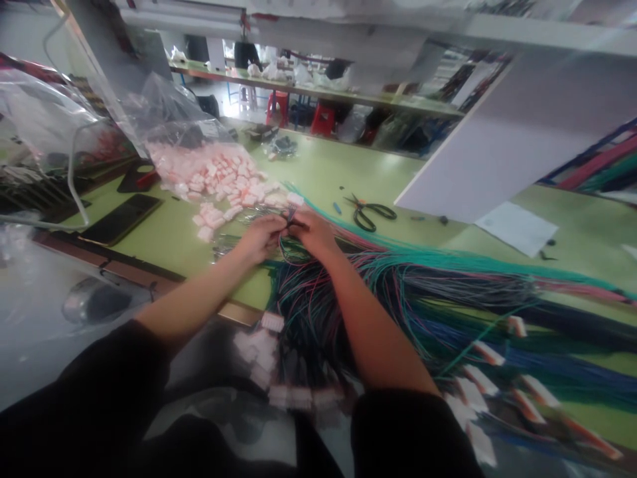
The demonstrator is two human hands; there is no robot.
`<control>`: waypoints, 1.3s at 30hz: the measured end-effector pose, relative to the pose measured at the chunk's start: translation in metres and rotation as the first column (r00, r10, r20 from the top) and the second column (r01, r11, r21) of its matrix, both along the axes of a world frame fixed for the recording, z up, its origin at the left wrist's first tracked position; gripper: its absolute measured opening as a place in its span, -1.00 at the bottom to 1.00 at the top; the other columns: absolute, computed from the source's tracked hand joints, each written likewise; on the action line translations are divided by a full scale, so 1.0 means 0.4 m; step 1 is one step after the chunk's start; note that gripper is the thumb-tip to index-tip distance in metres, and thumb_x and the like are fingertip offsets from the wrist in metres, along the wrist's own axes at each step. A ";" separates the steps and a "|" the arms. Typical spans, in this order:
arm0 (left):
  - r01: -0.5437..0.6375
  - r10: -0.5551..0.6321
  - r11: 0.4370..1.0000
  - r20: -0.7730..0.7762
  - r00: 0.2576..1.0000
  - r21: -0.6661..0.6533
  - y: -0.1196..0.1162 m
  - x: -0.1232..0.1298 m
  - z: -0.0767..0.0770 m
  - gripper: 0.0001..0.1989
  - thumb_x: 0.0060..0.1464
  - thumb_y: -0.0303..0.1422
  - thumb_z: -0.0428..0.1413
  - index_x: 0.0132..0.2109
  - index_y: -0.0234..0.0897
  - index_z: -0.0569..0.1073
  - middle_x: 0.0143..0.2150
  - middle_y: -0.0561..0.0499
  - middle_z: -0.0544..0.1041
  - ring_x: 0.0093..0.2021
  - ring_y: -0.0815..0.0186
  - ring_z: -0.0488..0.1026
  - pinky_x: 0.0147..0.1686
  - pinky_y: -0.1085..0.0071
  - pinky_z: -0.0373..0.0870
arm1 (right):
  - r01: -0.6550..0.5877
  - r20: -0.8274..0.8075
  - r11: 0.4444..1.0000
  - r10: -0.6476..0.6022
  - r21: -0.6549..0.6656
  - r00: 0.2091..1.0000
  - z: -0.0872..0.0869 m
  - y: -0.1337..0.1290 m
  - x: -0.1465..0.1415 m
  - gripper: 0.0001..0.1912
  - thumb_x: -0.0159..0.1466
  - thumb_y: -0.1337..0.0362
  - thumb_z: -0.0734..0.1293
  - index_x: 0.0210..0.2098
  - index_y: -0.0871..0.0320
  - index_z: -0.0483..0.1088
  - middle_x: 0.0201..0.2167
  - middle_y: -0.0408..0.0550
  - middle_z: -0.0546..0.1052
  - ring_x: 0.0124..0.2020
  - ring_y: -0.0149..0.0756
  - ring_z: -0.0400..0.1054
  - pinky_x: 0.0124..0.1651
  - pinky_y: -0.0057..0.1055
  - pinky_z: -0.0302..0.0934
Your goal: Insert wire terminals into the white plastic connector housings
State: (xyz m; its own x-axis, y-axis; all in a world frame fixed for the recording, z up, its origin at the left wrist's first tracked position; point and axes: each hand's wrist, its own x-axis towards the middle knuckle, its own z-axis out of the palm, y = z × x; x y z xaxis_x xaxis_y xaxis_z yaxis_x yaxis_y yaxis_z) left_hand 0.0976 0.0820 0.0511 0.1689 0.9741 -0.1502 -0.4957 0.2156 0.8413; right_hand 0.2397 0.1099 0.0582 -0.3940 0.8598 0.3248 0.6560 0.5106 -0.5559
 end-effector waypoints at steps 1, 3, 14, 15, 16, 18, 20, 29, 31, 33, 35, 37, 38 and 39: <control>0.019 -0.019 1.000 0.012 1.000 -0.008 0.000 -0.002 0.000 -0.74 0.08 -0.59 -0.01 -0.56 -0.34 0.26 -0.73 0.14 0.30 -0.81 0.61 -0.02 -0.75 0.60 -0.24 | 0.027 -0.012 0.997 -0.027 0.076 1.000 -0.008 0.001 -0.007 -0.86 0.15 0.32 0.29 -0.32 0.08 0.49 -0.23 -0.10 0.55 -0.12 -0.19 0.37 -0.04 -0.23 0.20; 0.072 -0.070 0.997 0.057 0.996 -0.038 0.001 -0.005 -0.002 -0.73 0.11 -0.56 0.01 -0.55 -0.35 0.26 -0.71 0.15 0.30 -0.81 0.63 -0.02 -0.76 0.62 -0.21 | 0.073 -0.029 0.974 -0.068 0.213 0.997 -0.021 -0.002 -0.018 -0.82 0.18 0.35 0.27 -0.31 0.03 0.50 -0.22 -0.10 0.56 -0.09 -0.20 0.38 0.03 -0.20 0.18; 0.364 -0.336 0.922 0.194 0.922 -0.134 0.017 -0.032 0.008 -0.66 0.21 -0.58 -0.08 -0.54 -0.39 0.27 -0.68 0.13 0.31 -0.81 0.67 -0.06 -0.81 0.70 -0.15 | 0.131 -0.570 0.990 -0.081 0.047 0.818 -0.055 -0.017 -0.040 -0.90 0.08 0.28 0.34 -0.40 0.04 0.51 -0.39 -0.21 0.55 -0.25 -0.30 0.42 -0.02 -0.20 0.25; 0.368 -0.342 0.920 0.187 0.921 -0.134 0.019 -0.035 0.009 -0.66 0.21 -0.60 -0.10 -0.54 -0.39 0.27 -0.69 0.13 0.31 -0.82 0.66 -0.07 -0.81 0.69 -0.16 | 0.088 -0.610 0.996 -0.073 -0.006 0.789 -0.051 -0.017 -0.041 -0.91 0.06 0.28 0.35 -0.42 0.05 0.50 -0.39 -0.20 0.54 -0.26 -0.31 0.41 -0.02 -0.20 0.25; 0.367 -0.341 0.921 0.180 0.923 -0.133 0.021 -0.035 0.008 -0.67 0.20 -0.61 -0.10 -0.53 -0.39 0.28 -0.69 0.13 0.31 -0.82 0.66 -0.07 -0.81 0.69 -0.17 | 0.025 -0.644 0.998 -0.060 -0.062 0.763 -0.046 -0.016 -0.041 -0.91 0.03 0.29 0.37 -0.43 0.06 0.50 -0.39 -0.20 0.54 -0.27 -0.32 0.41 -0.03 -0.21 0.25; 0.345 -0.322 0.931 0.171 0.931 -0.123 0.025 -0.034 0.003 -0.71 0.17 -0.63 -0.07 -0.50 -0.38 0.29 -0.70 0.14 0.31 -0.83 0.65 -0.06 -0.80 0.68 -0.20 | -0.150 -0.700 0.972 -0.021 -0.182 0.714 -0.032 -0.016 -0.040 -0.86 -0.02 0.29 0.40 -0.40 0.07 0.50 -0.41 -0.19 0.53 -0.29 -0.33 0.40 -0.06 -0.22 0.27; 0.312 -0.295 0.947 0.175 0.939 -0.081 0.028 -0.028 -0.006 -0.76 0.13 -0.65 -0.05 -0.46 -0.36 0.31 -0.70 0.16 0.31 -0.82 0.64 -0.06 -0.79 0.67 -0.22 | -0.326 -0.753 0.902 0.002 -0.282 0.658 -0.019 -0.017 -0.041 -0.79 -0.05 0.25 0.42 -0.37 0.07 0.50 -0.42 -0.18 0.52 -0.34 -0.34 0.39 -0.14 -0.26 0.29; 0.107 -0.118 0.984 0.072 0.990 0.144 -0.002 -0.007 -0.006 -0.82 -0.05 -0.68 0.03 -0.41 -0.30 0.31 -0.69 0.21 0.30 -0.76 0.58 0.08 -0.69 0.62 -0.08 | -0.189 -0.732 0.892 -0.198 -0.410 0.652 0.006 -0.021 -0.023 -0.71 -0.02 0.04 0.40 -0.49 0.07 0.27 -0.53 -0.18 0.38 -0.47 -0.36 0.31 -0.34 -0.32 0.27; 0.106 -0.105 0.982 -0.012 0.994 0.158 -0.007 -0.008 0.002 -0.84 0.02 -0.62 -0.01 -0.43 -0.31 0.34 -0.69 0.19 0.29 -0.74 0.56 0.12 -0.68 0.58 -0.04 | -0.112 -0.663 0.906 -0.211 -0.409 0.718 0.015 -0.025 -0.012 -0.75 0.00 0.07 0.38 -0.45 0.07 0.30 -0.50 -0.16 0.41 -0.42 -0.31 0.35 -0.29 -0.28 0.28; 0.089 -0.073 0.975 -0.090 0.993 0.202 -0.010 -0.010 0.007 -0.83 0.07 -0.56 0.01 -0.46 -0.30 0.33 -0.70 0.19 0.26 -0.73 0.55 0.12 -0.67 0.56 -0.03 | -0.045 -0.640 0.925 -0.225 -0.377 0.735 0.020 -0.028 -0.007 -0.76 -0.04 0.11 0.41 -0.44 0.09 0.35 -0.48 -0.16 0.43 -0.39 -0.30 0.35 -0.27 -0.27 0.29; 0.074 -0.026 0.961 -0.179 0.983 0.265 -0.011 -0.012 0.007 -0.87 0.05 -0.53 0.05 -0.44 -0.28 0.33 -0.71 0.21 0.25 -0.73 0.54 0.08 -0.65 0.54 -0.04 | 0.030 -0.619 0.949 -0.229 -0.315 0.751 0.018 -0.028 -0.010 -0.76 -0.07 0.14 0.44 -0.48 0.10 0.38 -0.49 -0.18 0.43 -0.42 -0.35 0.32 -0.28 -0.30 0.28; 0.080 0.030 0.938 -0.307 0.951 0.339 -0.011 -0.015 0.004 -0.91 0.02 -0.55 0.07 -0.36 -0.27 0.38 -0.70 0.23 0.27 -0.71 0.52 0.07 -0.62 0.53 -0.02 | 0.118 -0.568 0.965 -0.234 -0.234 0.789 0.011 -0.025 -0.016 -0.77 -0.07 0.14 0.45 -0.52 0.11 0.38 -0.51 -0.20 0.40 -0.45 -0.39 0.28 -0.30 -0.33 0.25; 0.078 0.076 0.920 -0.372 0.925 0.383 -0.011 -0.016 0.002 -0.89 0.00 -0.56 0.07 -0.34 -0.27 0.41 -0.68 0.22 0.30 -0.68 0.51 0.11 -0.59 0.53 0.03 | 0.157 -0.540 0.969 -0.238 -0.192 0.808 0.008 -0.024 -0.019 -0.77 -0.06 0.13 0.44 -0.53 0.12 0.38 -0.52 -0.20 0.38 -0.45 -0.39 0.26 -0.31 -0.33 0.24; 0.071 0.133 0.900 -0.425 0.895 0.430 -0.011 -0.017 0.000 -0.86 -0.01 -0.58 0.07 -0.33 -0.28 0.45 -0.64 0.20 0.34 -0.63 0.49 0.17 -0.54 0.54 0.08 | 0.183 -0.515 0.971 -0.238 -0.156 0.824 0.005 -0.023 -0.021 -0.77 -0.04 0.11 0.43 -0.53 0.12 0.38 -0.51 -0.20 0.37 -0.44 -0.39 0.26 -0.32 -0.34 0.22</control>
State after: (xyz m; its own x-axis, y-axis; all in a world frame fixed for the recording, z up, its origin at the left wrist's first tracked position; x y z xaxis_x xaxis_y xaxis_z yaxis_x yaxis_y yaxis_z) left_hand 0.0909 0.0777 0.0509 0.1540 0.9616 0.2273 -0.0587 -0.2207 0.9736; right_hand 0.2311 0.1005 0.0604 0.0075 0.9396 0.3421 0.3356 0.3199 -0.8860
